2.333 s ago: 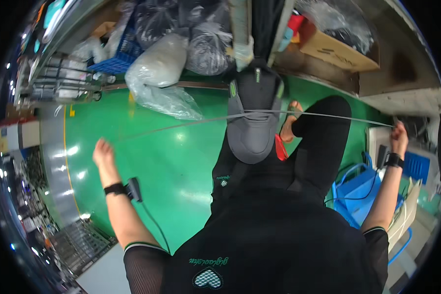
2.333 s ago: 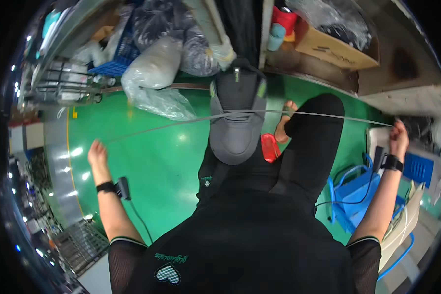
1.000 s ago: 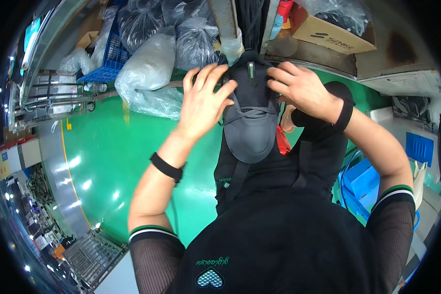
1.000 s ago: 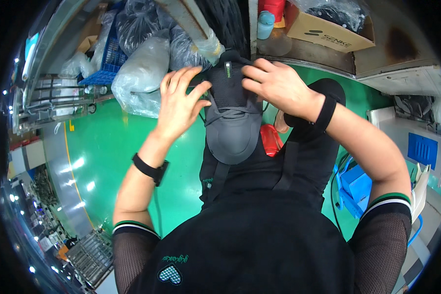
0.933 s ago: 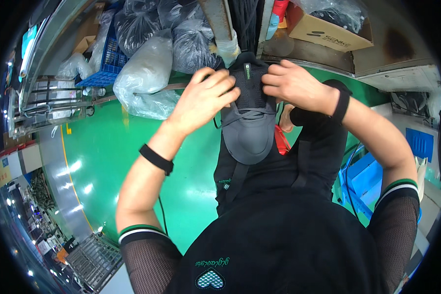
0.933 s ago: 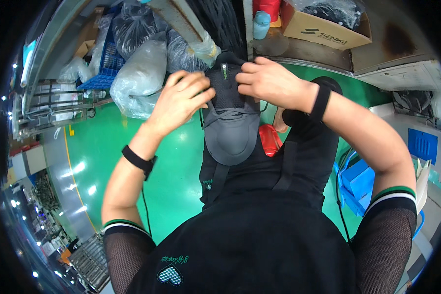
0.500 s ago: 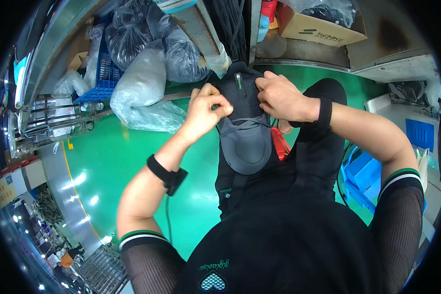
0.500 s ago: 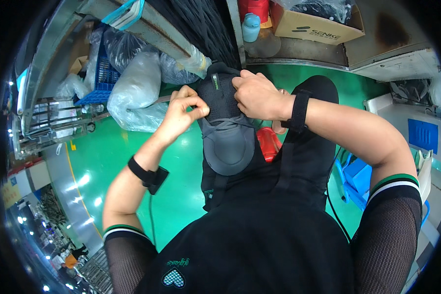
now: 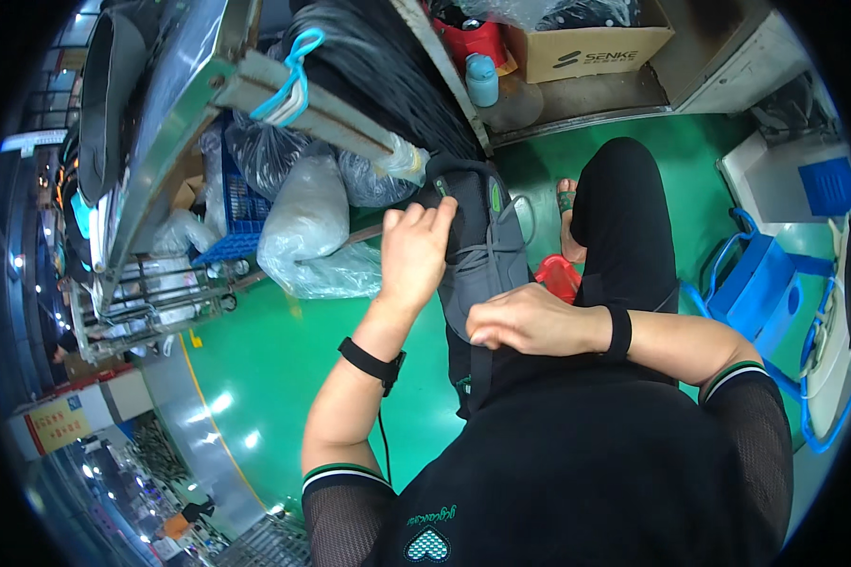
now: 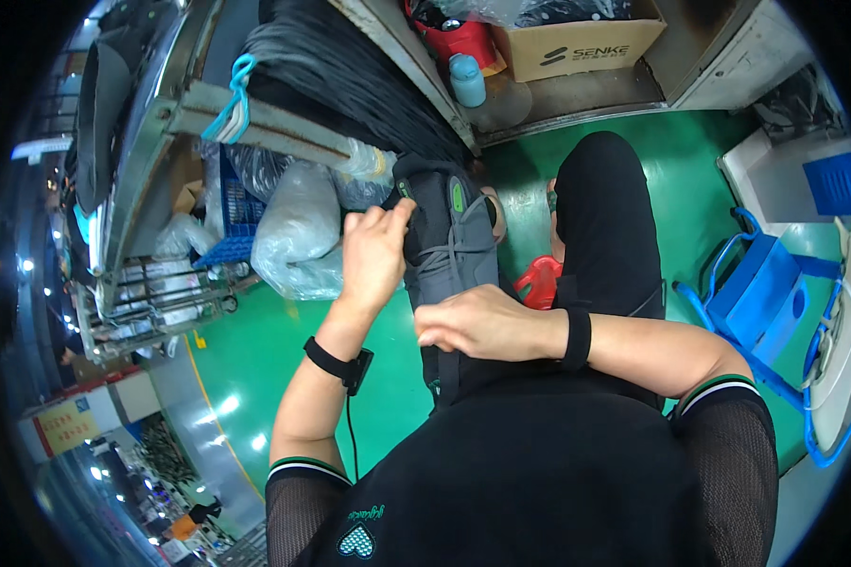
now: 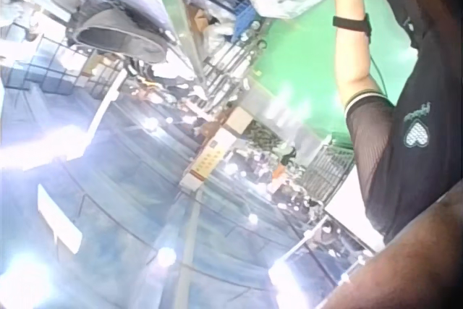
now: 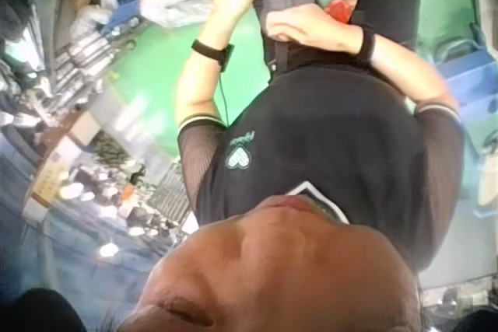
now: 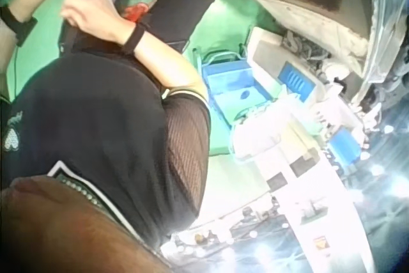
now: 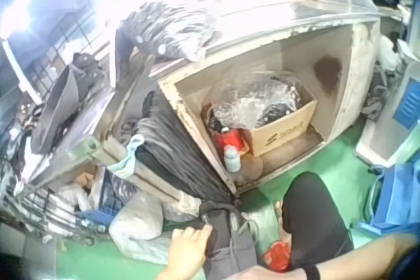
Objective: Insert and thread laces through the eyelets of a shoe upper.
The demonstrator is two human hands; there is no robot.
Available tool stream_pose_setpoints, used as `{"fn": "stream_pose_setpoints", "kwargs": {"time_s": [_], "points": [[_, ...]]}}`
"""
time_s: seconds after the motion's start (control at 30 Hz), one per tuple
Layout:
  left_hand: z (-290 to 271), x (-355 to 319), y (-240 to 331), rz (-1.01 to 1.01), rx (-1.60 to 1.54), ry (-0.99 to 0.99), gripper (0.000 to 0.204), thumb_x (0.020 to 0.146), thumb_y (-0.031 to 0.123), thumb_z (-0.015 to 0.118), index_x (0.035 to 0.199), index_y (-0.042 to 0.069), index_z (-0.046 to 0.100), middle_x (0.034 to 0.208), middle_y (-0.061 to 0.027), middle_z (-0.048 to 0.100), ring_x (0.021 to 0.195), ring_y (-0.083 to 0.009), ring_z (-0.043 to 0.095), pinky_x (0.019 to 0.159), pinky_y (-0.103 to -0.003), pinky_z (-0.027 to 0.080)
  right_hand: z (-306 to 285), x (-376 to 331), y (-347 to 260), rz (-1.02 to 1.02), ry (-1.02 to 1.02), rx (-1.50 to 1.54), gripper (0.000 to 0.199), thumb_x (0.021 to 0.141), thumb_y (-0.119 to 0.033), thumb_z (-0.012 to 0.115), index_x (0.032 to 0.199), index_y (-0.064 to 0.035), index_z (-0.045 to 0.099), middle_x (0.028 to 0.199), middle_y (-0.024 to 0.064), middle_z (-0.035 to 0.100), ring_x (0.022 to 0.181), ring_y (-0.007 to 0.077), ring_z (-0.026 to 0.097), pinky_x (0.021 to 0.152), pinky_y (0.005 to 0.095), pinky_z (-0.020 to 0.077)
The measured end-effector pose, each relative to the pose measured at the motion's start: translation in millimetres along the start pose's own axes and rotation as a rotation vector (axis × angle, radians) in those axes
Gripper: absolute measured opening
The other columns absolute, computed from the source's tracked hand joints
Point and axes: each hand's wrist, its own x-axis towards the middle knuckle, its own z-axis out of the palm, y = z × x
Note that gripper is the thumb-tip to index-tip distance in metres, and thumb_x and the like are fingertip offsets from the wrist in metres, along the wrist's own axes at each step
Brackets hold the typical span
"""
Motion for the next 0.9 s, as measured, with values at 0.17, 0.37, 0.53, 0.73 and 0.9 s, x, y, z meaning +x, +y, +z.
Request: {"fn": "stream_pose_setpoints", "kwargs": {"time_s": [0.17, 0.37, 0.53, 0.73, 0.9], "points": [[18.1, -0.8, 1.7, -0.108, -0.619, -0.047, 0.035, 0.078, -0.004, 0.063, 0.110, 0.003, 0.052, 0.073, -0.0093, 0.058, 0.072, -0.0281, 0.057, 0.071, -0.037, 0.044, 5.4, -12.6, 9.1, 0.173, 0.267, 0.146, 0.012, 0.097, -0.017, 0.050, 0.094, -0.0048, 0.050, 0.071, 0.0107, 0.058, 0.068, 0.0268, 0.060, 0.062, 0.0368, 0.0443], [2.6, 16.3, -0.3, 0.078, -0.189, -0.114, 0.050, 0.076, 0.009, 0.073, 0.120, 0.005, 0.051, 0.080, -0.0065, 0.061, 0.088, -0.0264, 0.058, 0.079, -0.038, 0.045, 0.4, -10.7, 21.1, 0.060, 0.320, 0.369, 0.005, 0.094, -0.008, 0.050, 0.097, -0.0032, 0.050, 0.071, 0.0079, 0.061, 0.067, 0.0171, 0.060, 0.063, 0.0318, 0.0455], [-17.4, 15.9, 1.1, -0.009, -0.089, -0.006, 0.038, 0.073, 0.011, 0.072, 0.109, 0.006, 0.060, 0.088, -0.0048, 0.060, 0.093, -0.0273, 0.056, 0.082, -0.045, 0.041, -17.4, -21.7, 31.3, 0.161, 0.380, 0.399, 0.007, 0.094, -0.006, 0.051, 0.097, -0.0015, 0.054, 0.065, 0.0051, 0.058, 0.065, 0.0128, 0.058, 0.061, 0.0283, 0.0445], [3.4, 19.5, 4.7, 0.071, -0.076, -0.173, 0.008, 0.073, 0.009, 0.067, 0.076, 0.006, 0.060, 0.078, -0.0066, 0.053, 0.082, -0.0265, 0.055, 0.073, -0.040, 0.041, -11.3, -2.5, 38.3, 0.188, 0.376, 0.389, 0.008, 0.094, -0.005, 0.050, 0.100, -0.0011, 0.054, 0.067, 0.0026, 0.059, 0.064, 0.0096, 0.056, 0.063, 0.0256, 0.0432], [-9.2, 18.2, 4.4, 0.087, 0.069, -0.167, 0.009, 0.074, 0.009, 0.066, 0.078, 0.005, 0.059, 0.080, -0.0084, 0.054, 0.082, -0.0273, 0.054, 0.072, -0.040, 0.042, -16.8, -5.2, 56.5, 0.161, 0.503, 0.438, 0.010, 0.094, -0.004, 0.050, 0.102, -0.0016, 0.054, 0.069, 0.0027, 0.061, 0.064, 0.0099, 0.056, 0.062, 0.0257, 0.0433]]}}
